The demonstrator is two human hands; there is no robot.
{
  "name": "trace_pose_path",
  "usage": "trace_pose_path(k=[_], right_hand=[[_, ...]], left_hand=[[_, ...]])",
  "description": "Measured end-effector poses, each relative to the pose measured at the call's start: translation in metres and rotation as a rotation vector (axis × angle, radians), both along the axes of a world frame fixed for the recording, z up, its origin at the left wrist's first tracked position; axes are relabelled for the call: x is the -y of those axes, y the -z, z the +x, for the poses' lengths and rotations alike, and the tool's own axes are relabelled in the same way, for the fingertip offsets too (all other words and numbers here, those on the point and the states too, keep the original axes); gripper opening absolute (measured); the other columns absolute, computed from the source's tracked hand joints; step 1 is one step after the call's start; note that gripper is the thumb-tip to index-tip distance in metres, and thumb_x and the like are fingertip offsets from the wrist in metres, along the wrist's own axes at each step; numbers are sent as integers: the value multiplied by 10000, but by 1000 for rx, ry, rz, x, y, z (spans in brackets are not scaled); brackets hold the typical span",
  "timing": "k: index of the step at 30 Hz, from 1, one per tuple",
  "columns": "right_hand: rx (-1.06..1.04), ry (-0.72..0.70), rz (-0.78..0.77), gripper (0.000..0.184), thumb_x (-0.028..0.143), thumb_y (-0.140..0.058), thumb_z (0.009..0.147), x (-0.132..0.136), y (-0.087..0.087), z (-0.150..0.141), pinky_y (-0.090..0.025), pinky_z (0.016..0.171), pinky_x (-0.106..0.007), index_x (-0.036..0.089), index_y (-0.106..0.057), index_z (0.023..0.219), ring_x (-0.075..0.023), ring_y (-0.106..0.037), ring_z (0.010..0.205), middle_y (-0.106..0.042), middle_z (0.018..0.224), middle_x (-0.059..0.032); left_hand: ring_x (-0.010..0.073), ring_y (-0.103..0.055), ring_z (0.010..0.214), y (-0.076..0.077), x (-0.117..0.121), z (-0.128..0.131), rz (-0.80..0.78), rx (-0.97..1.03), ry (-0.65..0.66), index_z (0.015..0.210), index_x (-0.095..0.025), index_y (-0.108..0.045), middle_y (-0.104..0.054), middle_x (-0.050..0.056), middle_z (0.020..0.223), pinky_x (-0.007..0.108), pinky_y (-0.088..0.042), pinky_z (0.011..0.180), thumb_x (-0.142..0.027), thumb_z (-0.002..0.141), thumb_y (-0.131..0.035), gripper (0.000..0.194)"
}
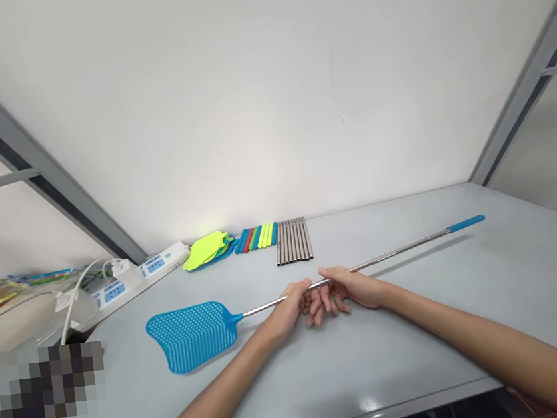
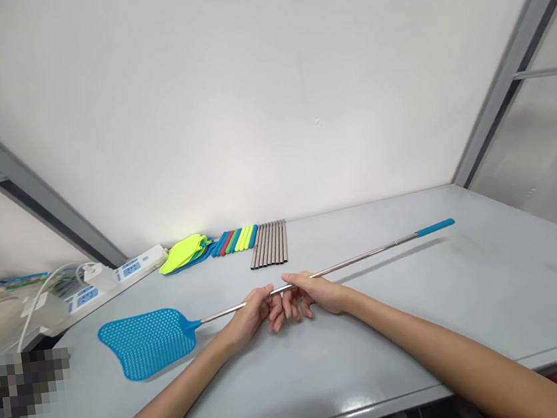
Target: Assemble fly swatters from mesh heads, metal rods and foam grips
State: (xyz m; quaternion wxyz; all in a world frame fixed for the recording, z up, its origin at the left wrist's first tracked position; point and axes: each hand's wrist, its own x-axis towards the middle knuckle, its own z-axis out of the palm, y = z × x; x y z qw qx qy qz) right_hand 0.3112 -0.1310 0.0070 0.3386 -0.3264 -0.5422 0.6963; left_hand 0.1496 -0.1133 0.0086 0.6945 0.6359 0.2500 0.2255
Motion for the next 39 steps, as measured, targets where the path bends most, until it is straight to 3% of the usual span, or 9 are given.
trace_pose_path(k=[4, 7, 12, 22, 28, 36, 39], right_hand=[[-40, -238, -178, 596, 500, -229, 803, 9, -3, 0, -275, 293, -170, 76, -582, 577, -115, -505, 422, -583, 553, -102], [-66, -315, -203, 641, 499, -166, 814, 14, -4, -2, -290, 305, -170, 70, -586, 589, -126, -532, 450, -611, 608, -138], [-62, -346, -131, 700, 500, -99, 823, 17, -1, -7, -318, 339, -179, 75, -574, 533, -132, -546, 470, -613, 602, -144], [-1, -268, -73, 749, 542, -71, 813, 20, 0, -8, -391, 439, -213, 89, -557, 467, -122, -526, 450, -582, 501, -110], [-74, -251, -185, 741, 542, -124, 810, 11, 6, -5, -392, 410, -223, 64, -587, 482, -117, -493, 403, -557, 462, -100], [-106, 35, -220, 488, 437, -330, 811, 8, -5, -4, -397, 470, -220, 91, -571, 564, -107, -508, 470, -551, 559, -58], [-135, 91, -256, 451, 401, -340, 812, 5, -5, -1, -393, 474, -222, 96, -560, 564, -107, -507, 479, -541, 583, -55]], left_hand=[[67, -328, 274, 1, 9, -4, -206, -44, 109, 469, -167, -341, -448, -12, 330, 200, -209, 342, -475, 803, -214, 472], [73, -339, 253, -2, 11, -6, -280, -52, 161, 448, -175, -314, -433, -11, 303, 199, -176, 312, -504, 785, -231, 478], [68, -315, 226, -3, 10, -8, -320, -76, 237, 406, -180, -282, -428, -1, 291, 206, -150, 295, -546, 772, -197, 524], [61, -289, 216, 1, 10, -2, -319, -96, 262, 359, -183, -252, -406, 0, 276, 209, -183, 301, -542, 770, -169, 552], [83, -417, 299, -3, 9, 2, -204, -132, 159, 375, -153, -357, -444, 14, 305, 219, -342, 423, -558, 783, -146, 612], [98, -431, 329, 3, -9, 3, -128, 6, -24, 462, -143, -426, -456, 2, 371, 222, -324, 391, -559, 777, -225, 559], [92, -399, 315, 3, -15, 0, -121, 125, -174, 538, -149, -457, -390, -31, 334, 212, -315, 386, -558, 777, -214, 533]])
